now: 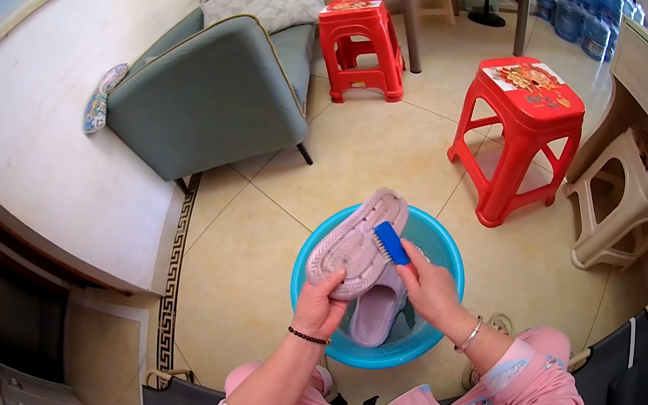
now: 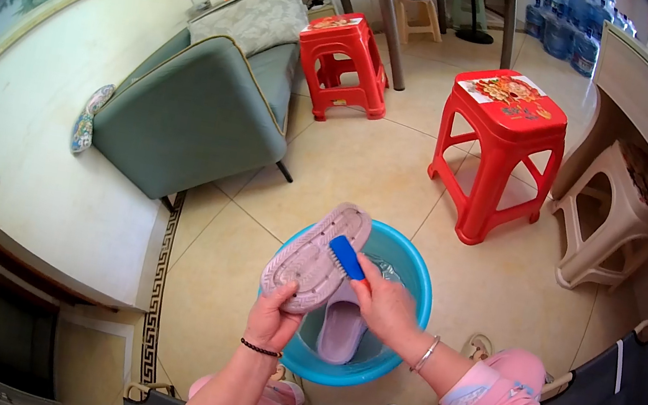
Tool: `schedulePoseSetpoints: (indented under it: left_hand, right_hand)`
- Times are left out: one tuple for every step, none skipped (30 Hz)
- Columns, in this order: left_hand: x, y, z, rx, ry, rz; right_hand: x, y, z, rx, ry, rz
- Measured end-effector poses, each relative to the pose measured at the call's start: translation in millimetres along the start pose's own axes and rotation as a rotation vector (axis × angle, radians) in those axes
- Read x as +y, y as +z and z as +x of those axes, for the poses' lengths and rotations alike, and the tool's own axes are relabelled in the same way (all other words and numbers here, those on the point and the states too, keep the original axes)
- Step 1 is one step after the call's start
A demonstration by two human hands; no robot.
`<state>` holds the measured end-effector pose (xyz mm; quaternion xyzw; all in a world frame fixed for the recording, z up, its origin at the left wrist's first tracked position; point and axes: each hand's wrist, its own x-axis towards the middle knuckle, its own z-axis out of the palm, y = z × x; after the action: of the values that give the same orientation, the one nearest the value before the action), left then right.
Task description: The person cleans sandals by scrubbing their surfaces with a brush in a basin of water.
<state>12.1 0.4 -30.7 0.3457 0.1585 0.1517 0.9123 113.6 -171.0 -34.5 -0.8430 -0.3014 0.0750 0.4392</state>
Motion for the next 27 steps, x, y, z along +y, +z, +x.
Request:
schedulePoseSetpoints:
  left_hand:
    - [2, 0, 0, 0.001, -0.002, -0.003]
    - [4, -1, 0, 0.002, 0.001, -0.005]
    - [5, -1, 1, 0.006, -0.016, -0.02]
    - [6, -1, 1, 0.01, -0.032, -0.035]
    - [7, -2, 1, 0.011, -0.029, -0.037]
    - [7, -3, 1, 0.002, -0.044, -0.054]
    - [8, -4, 1, -0.006, -0.061, -0.072]
    - [8, -4, 0, -0.006, -0.062, -0.071]
    - [8, -4, 0, -0.033, -0.062, -0.055]
    - [7, -3, -1, -0.061, -0.062, -0.04]
    - [7, -2, -1, -0.062, -0.065, -0.039]
    - [8, -1, -1, -0.089, -0.056, -0.022]
    - [8, -1, -1, -0.115, -0.045, -0.005]
    - [7, -1, -1, -0.117, -0.046, -0.003]
    - [6, -1, 0, -0.137, -0.028, 0.013]
    - [5, -1, 0, -0.157, -0.009, 0.029]
    - [5, 0, 0, -0.157, -0.011, 0.031]
    - [5, 2, -1, -0.159, -0.015, 0.064]
    - [6, 3, -2, -0.161, -0.018, 0.097]
    - [6, 5, -3, -0.161, -0.019, 0.097]
    - [6, 7, -4, -0.162, -0.028, 0.093]
    - [6, 7, -4, -0.162, -0.036, 0.088]
    - [7, 7, -5, -0.163, -0.035, 0.089]
    - [8, 6, -5, -0.152, -0.033, 0.084]
    - [9, 5, -5, -0.142, -0.031, 0.078]
    - [10, 4, -5, -0.14, -0.029, 0.077]
    - [11, 4, -5, -0.134, -0.026, 0.077]
  right_hand:
    - [-1, -1, 3, 0.034, -0.002, 0.029]
    - [-4, -5, 2, 0.008, 0.018, 0.005]
    - [-9, -7, 0, 0.005, 0.015, 0.004]
    - [-13, -8, -3, -0.009, -0.02, -0.011]
    - [-15, -7, -6, -0.023, -0.053, -0.026]
    - [-17, -5, -9, -0.024, -0.055, -0.027]
    - [-17, -2, -12, -0.013, -0.119, -0.028]
    - [-18, 0, -15, -0.001, -0.181, -0.029]
    - [-20, -1, -17, 0.0, -0.177, -0.028]
    - [-22, -2, -18, -0.017, -0.194, -0.043]
    - [-23, -3, -20, -0.035, -0.211, -0.058]
    - [-21, -1, -20, -0.034, -0.21, -0.058]
    - [-18, 3, -21, -0.029, -0.24, -0.06]
    - [-15, 5, -21, -0.025, -0.271, -0.061]
    - [-14, 6, -20, -0.023, -0.27, -0.061]
    - [-13, 5, -18, -0.006, -0.254, -0.044]
    - [-12, 5, -16, 0.01, -0.237, -0.026]
    - [-9, 4, -12, 0.012, -0.236, -0.025]
    - [-6, 2, -7, 0.044, -0.175, -0.023]
    - [-2, 0, -2, 0.075, -0.116, -0.021]
    - [2, -2, 3, 0.075, -0.116, -0.021]
    - [5, -4, 7, 0.087, -0.045, -0.003]
    - [7, -6, 10, 0.099, 0.026, 0.016]
    - [8, -8, 12, 0.098, 0.033, 0.042]
    - [7, -7, 11, 0.097, 0.031, 0.042]
    - [6, -6, 10, 0.077, 0.027, 0.041]
    - [3, -5, 8, 0.056, 0.023, 0.041]
